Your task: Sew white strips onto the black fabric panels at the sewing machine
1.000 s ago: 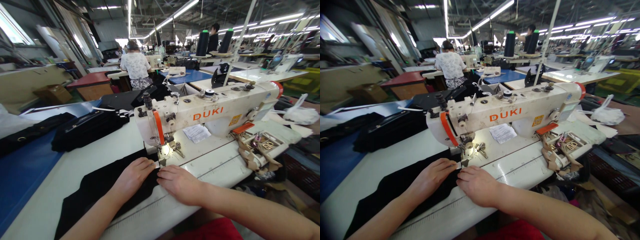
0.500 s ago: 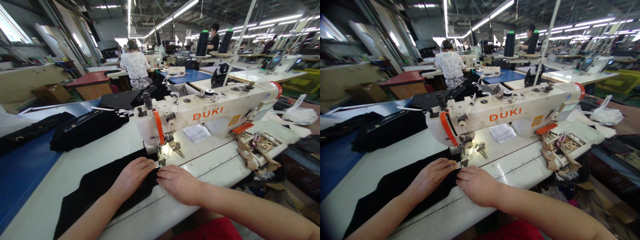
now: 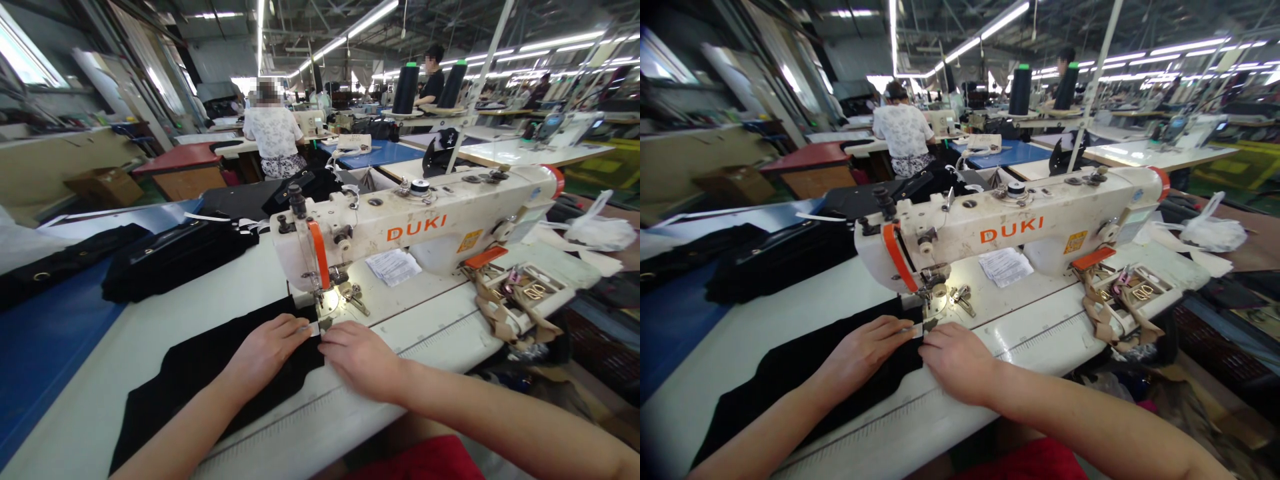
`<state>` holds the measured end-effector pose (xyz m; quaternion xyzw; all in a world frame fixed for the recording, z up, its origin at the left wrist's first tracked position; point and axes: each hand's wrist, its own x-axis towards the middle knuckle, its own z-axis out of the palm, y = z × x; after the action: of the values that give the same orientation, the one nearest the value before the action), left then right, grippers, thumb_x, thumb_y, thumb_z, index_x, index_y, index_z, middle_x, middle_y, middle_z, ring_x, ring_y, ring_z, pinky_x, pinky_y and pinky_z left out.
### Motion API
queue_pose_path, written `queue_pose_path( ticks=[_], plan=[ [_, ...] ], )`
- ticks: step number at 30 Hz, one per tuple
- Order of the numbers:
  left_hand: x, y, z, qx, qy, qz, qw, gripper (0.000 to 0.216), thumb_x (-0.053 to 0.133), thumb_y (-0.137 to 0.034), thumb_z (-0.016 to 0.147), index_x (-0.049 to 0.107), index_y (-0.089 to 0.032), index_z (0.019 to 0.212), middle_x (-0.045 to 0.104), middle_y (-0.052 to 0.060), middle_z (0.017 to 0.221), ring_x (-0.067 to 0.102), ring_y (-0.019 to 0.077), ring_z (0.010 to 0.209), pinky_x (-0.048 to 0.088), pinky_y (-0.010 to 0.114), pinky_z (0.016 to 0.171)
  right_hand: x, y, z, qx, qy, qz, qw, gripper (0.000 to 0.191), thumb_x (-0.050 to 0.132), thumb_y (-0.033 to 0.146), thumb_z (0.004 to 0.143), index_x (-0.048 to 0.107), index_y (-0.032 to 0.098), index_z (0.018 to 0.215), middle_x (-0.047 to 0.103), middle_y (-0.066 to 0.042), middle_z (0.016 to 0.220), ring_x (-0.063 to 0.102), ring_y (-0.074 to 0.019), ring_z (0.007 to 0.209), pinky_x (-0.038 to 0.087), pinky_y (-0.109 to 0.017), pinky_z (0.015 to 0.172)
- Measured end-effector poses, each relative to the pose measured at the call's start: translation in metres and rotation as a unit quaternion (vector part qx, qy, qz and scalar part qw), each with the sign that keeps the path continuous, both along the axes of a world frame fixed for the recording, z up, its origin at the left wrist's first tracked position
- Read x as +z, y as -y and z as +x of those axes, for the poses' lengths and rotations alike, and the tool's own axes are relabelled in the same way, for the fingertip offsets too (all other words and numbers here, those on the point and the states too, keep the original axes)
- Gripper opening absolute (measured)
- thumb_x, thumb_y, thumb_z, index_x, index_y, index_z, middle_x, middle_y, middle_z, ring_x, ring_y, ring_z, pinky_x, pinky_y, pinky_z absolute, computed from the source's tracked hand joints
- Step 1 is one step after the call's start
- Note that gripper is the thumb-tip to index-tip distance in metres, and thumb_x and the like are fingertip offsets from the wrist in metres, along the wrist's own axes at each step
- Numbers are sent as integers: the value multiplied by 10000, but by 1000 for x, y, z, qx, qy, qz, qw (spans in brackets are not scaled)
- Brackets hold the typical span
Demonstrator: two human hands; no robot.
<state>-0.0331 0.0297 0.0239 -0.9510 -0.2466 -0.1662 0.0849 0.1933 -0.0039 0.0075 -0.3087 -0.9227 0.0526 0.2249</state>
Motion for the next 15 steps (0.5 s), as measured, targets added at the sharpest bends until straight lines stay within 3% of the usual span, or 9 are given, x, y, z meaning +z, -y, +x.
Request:
queue_pose_path(
  ticks=[5, 9, 12, 15],
  plan=[
    [3, 4, 2, 11, -20, 6, 1000, 316, 392, -112, 943, 659, -149, 1108, 715, 89, 1055, 651, 189, 953, 543, 354, 880, 4, -18, -3, -37, 52, 12, 998, 138, 531, 187, 932, 645, 140, 996, 637, -75, 907, 540, -216, 911, 458, -345, 852],
    [5, 19, 5, 93, -20, -55, 994, 300, 488, -252, 925, 649, -183, 1168, 683, 93, 1170, 617, 222, 1063, 495, 409, 951, 6, -21, -4, -31, 100, 33, 994, 118, 540, 162, 923, 636, 137, 987, 600, -77, 902, 519, -222, 908, 441, -352, 832],
    [1, 31, 6, 137, -26, -87, 986, 438, 521, -396, 907, 568, -193, 1292, 608, 101, 1314, 535, 253, 1219, 427, 462, 1029, 7, -20, -4, -24, 108, 36, 993, 120, 533, 155, 926, 628, 136, 997, 592, -79, 910, 510, -217, 920, 428, -350, 845],
    [-6, 37, 6, 143, -34, -93, 985, 512, 480, -406, 929, 465, -174, 1385, 541, 101, 1396, 474, 235, 1299, 391, 445, 1069, 6, -22, -3, -22, 110, 44, 993, 98, 542, 163, 923, 630, 141, 962, 593, -72, 904, 510, -217, 923, 429, -345, 839]
  ],
)
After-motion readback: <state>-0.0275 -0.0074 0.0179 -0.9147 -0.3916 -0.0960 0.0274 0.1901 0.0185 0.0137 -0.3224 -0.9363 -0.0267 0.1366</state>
